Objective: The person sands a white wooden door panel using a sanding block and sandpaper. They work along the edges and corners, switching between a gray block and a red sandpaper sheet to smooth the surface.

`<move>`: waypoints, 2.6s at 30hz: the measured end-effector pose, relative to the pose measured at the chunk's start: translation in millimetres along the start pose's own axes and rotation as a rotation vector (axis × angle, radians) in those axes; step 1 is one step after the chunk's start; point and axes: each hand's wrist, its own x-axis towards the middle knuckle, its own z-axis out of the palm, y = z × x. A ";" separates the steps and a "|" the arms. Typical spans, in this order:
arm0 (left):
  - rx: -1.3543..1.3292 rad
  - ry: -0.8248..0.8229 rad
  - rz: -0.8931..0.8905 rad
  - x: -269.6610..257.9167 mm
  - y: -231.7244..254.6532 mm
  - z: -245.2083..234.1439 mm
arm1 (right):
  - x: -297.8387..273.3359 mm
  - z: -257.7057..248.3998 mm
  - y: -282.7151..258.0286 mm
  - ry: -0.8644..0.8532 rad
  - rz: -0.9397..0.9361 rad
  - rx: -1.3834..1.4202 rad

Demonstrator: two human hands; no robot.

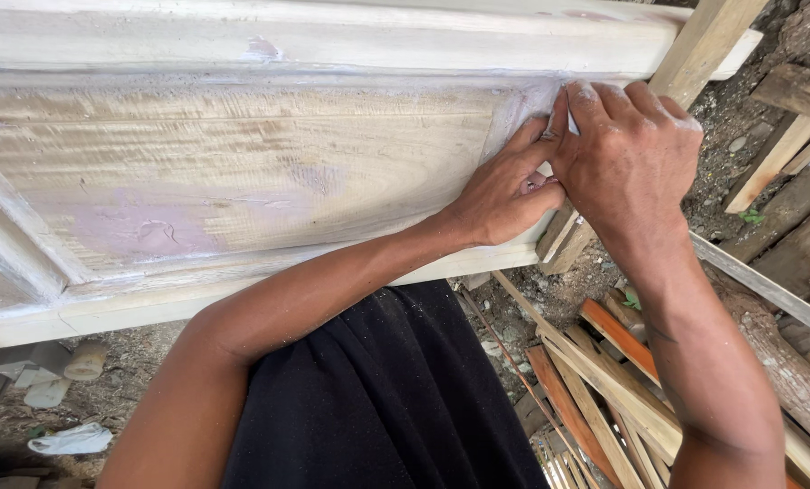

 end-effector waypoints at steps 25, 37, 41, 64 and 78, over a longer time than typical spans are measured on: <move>-0.057 0.073 0.085 1.9 -17.7 11.2 | 16.0 -15.0 27.6 -0.066 -0.210 -0.104; -0.064 0.068 0.148 -5.3 -14.1 5.3 | -8.3 -10.5 10.9 0.019 0.001 0.117; -0.065 0.061 0.136 -3.5 -16.5 5.8 | 6.3 -17.2 0.0 0.092 -0.018 0.110; 0.176 0.083 0.048 6.7 -17.9 15.6 | 15.3 0.4 31.7 -0.064 -0.114 0.035; 0.098 0.091 0.071 -9.4 -11.9 8.5 | 12.8 -6.5 26.6 -0.254 -0.239 -0.261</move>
